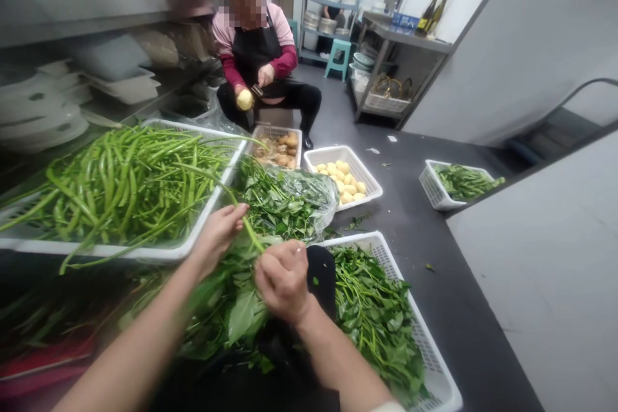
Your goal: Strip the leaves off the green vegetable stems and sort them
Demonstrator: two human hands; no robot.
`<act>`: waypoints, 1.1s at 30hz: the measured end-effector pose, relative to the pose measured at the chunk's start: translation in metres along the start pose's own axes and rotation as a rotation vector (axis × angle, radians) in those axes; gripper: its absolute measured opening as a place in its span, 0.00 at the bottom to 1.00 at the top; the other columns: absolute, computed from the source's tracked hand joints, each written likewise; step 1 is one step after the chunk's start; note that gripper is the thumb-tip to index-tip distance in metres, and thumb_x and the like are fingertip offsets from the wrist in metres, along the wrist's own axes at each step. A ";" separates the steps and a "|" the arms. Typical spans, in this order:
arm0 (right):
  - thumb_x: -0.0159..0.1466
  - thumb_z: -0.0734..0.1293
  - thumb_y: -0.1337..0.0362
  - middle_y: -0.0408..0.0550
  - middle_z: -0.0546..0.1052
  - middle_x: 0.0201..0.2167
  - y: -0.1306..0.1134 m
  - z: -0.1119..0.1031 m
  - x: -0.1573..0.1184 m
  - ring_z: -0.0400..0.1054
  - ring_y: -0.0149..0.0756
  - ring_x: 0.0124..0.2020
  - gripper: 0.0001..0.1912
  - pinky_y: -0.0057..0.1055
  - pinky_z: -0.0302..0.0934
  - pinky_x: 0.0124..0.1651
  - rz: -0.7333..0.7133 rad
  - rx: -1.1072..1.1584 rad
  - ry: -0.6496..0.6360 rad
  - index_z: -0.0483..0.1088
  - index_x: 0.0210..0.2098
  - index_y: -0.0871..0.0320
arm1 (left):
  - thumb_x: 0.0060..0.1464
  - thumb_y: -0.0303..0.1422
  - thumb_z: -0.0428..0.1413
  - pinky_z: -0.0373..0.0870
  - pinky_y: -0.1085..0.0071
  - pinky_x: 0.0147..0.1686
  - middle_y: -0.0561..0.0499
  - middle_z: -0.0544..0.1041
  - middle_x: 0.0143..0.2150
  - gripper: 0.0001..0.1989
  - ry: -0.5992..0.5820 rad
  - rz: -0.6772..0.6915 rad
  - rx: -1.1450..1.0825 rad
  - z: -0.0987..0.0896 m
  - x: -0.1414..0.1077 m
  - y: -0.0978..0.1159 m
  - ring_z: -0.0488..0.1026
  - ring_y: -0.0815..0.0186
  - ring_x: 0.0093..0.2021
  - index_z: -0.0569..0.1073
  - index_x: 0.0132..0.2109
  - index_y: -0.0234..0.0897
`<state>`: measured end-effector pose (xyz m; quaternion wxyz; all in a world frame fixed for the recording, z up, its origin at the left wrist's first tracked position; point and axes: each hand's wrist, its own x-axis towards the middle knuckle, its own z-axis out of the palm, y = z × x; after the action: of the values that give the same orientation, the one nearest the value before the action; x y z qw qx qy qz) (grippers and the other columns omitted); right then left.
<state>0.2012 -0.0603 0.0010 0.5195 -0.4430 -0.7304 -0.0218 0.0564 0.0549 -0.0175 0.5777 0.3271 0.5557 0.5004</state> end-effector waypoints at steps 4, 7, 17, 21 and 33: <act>0.63 0.58 0.66 0.48 0.72 0.27 0.021 -0.053 -0.010 0.64 0.37 0.31 0.10 0.37 0.55 0.39 0.240 -0.069 -0.110 0.67 0.27 0.55 | 0.32 0.40 0.66 0.57 0.83 0.15 0.59 0.64 0.19 0.18 0.040 -0.026 0.020 -0.007 0.001 -0.005 0.60 0.79 0.16 0.69 0.25 0.32; 0.60 0.61 0.60 0.50 0.74 0.29 0.051 -0.078 -0.027 0.65 0.40 0.32 0.09 0.37 0.55 0.38 0.513 -0.173 -0.418 0.69 0.27 0.56 | 0.31 0.41 0.67 0.59 0.82 0.16 0.59 0.66 0.19 0.19 0.018 -0.037 0.049 -0.008 -0.001 -0.006 0.61 0.79 0.17 0.70 0.26 0.31; 0.60 0.60 0.62 0.40 0.68 0.16 0.030 0.013 -0.005 0.60 0.29 0.20 0.14 0.25 0.51 0.27 0.754 0.146 -0.761 0.64 0.19 0.57 | 0.30 0.45 0.66 0.58 0.79 0.17 0.55 0.70 0.21 0.21 -0.243 -0.115 0.171 0.012 -0.034 -0.022 0.63 0.75 0.19 0.72 0.25 0.32; 0.59 0.62 0.58 0.40 0.69 0.19 0.029 0.025 -0.011 0.59 0.29 0.21 0.12 0.24 0.50 0.27 0.792 0.170 -0.762 0.65 0.22 0.58 | 0.32 0.46 0.66 0.56 0.79 0.17 0.55 0.68 0.18 0.20 -0.292 -0.150 0.207 0.003 -0.036 -0.028 0.62 0.75 0.18 0.71 0.23 0.32; 0.64 0.55 0.64 0.39 0.69 0.14 0.036 0.015 -0.017 0.60 0.27 0.17 0.18 0.23 0.53 0.25 0.796 0.357 -0.933 0.68 0.21 0.58 | 0.41 0.45 0.60 0.54 0.77 0.20 0.52 0.73 0.24 0.19 -0.862 -0.163 0.481 -0.016 -0.047 -0.020 0.64 0.71 0.22 0.76 0.36 0.33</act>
<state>0.2153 -0.0420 -0.0349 0.1809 -0.5500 -0.6516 0.4902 0.0511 0.0022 -0.0239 0.7002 0.5837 0.3899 0.1305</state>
